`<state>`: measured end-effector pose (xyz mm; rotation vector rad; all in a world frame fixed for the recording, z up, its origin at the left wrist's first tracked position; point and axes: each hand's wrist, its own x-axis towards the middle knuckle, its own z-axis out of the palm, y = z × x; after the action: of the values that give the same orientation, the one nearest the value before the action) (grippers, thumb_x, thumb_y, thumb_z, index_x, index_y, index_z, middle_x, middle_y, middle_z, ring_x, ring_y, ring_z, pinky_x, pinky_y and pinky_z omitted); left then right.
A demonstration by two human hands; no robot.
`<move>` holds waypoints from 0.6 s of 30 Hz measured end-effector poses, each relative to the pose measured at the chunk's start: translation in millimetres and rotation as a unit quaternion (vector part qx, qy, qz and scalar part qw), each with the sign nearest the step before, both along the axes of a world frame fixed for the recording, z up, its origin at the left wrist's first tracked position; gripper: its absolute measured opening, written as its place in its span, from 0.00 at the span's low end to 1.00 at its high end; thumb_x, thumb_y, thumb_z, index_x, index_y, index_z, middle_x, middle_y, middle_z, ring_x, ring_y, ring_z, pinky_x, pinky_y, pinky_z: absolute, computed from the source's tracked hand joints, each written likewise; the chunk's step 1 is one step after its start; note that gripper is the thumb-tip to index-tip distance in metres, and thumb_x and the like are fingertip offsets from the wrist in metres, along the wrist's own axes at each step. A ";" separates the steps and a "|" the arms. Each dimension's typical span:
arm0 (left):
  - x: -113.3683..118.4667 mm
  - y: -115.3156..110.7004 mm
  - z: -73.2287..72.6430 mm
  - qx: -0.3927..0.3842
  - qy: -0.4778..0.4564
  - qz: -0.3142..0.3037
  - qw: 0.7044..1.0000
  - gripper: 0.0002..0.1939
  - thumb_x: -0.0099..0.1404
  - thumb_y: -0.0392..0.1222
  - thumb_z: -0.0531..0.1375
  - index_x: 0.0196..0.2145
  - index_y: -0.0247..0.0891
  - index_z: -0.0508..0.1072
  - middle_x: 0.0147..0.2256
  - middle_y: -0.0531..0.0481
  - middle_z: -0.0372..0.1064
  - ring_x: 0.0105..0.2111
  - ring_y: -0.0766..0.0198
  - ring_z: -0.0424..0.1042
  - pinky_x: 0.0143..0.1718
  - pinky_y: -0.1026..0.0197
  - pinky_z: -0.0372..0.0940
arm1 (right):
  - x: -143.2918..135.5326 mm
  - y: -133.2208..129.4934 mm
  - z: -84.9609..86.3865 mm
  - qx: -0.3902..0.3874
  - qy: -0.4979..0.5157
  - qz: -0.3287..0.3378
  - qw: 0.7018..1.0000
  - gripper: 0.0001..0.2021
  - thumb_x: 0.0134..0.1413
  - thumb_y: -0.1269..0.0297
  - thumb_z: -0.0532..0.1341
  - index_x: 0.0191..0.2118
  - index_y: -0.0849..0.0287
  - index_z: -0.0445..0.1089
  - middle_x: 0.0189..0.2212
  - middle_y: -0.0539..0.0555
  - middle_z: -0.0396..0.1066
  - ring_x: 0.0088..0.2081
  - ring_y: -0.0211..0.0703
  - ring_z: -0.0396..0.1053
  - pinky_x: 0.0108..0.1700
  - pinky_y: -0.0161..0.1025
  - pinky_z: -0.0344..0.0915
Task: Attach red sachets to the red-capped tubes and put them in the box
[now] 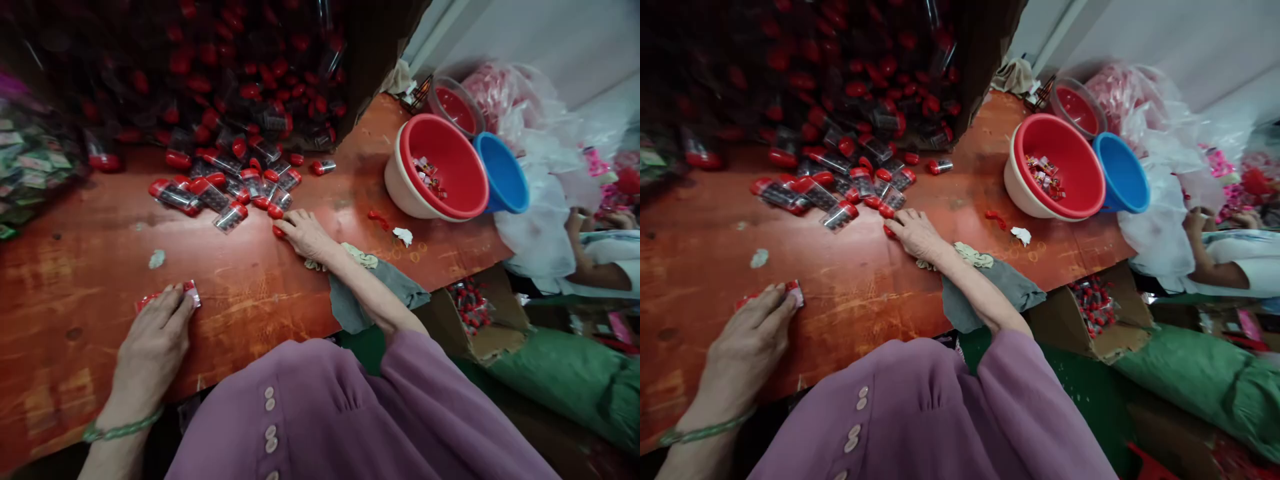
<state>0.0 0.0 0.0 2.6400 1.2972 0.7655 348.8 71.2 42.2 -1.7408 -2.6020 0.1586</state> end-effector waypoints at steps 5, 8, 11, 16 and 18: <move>-1.1 0.8 -0.5 0.038 -0.009 0.020 0.999 0.17 0.65 0.33 0.60 0.51 0.44 0.74 0.51 0.42 0.76 0.51 0.48 0.74 0.50 0.46 0.69 | -17.0 -10.2 1.2 -0.030 0.084 -0.007 0.996 0.13 0.70 0.67 0.50 0.52 0.62 0.68 0.49 0.63 0.72 0.49 0.52 0.66 0.50 0.49 0.62; 1.6 0.7 2.0 0.041 -0.021 0.056 0.997 0.10 0.65 0.36 0.62 0.43 0.46 0.78 0.40 0.47 0.78 0.38 0.55 0.75 0.40 0.52 0.68 | -23.1 -18.0 -1.9 -0.014 0.253 -0.045 0.966 0.12 0.69 0.64 0.52 0.51 0.61 0.67 0.49 0.62 0.72 0.49 0.48 0.68 0.52 0.47 0.64; 6.2 2.4 4.4 0.020 -0.036 0.079 0.996 0.06 0.65 0.40 0.63 0.39 0.46 0.79 0.35 0.48 0.77 0.33 0.57 0.73 0.35 0.55 0.67 | -26.8 -27.7 -10.6 0.002 0.399 -0.081 0.913 0.12 0.67 0.61 0.53 0.50 0.59 0.67 0.46 0.59 0.73 0.46 0.44 0.71 0.51 0.43 0.66; 8.3 5.6 9.5 -0.026 -0.057 0.078 0.995 0.11 0.67 0.43 0.62 0.46 0.45 0.78 0.39 0.46 0.77 0.37 0.56 0.75 0.40 0.54 0.70 | -32.3 -36.9 -26.8 -0.012 0.477 -0.161 0.864 0.13 0.63 0.58 0.57 0.49 0.57 0.70 0.41 0.54 0.75 0.39 0.41 0.72 0.45 0.40 0.69; 6.2 5.5 11.8 -0.039 -0.054 0.063 0.996 0.11 0.68 0.42 0.61 0.47 0.44 0.78 0.40 0.45 0.77 0.38 0.56 0.75 0.43 0.54 0.70 | -34.3 -36.7 -29.5 -0.003 0.485 -0.169 0.858 0.15 0.61 0.58 0.59 0.50 0.57 0.70 0.41 0.54 0.75 0.38 0.41 0.72 0.46 0.41 0.69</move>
<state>6.2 5.5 11.8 2.4396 1.4442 0.8445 314.4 34.4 12.7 -1.4905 -1.5508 0.7907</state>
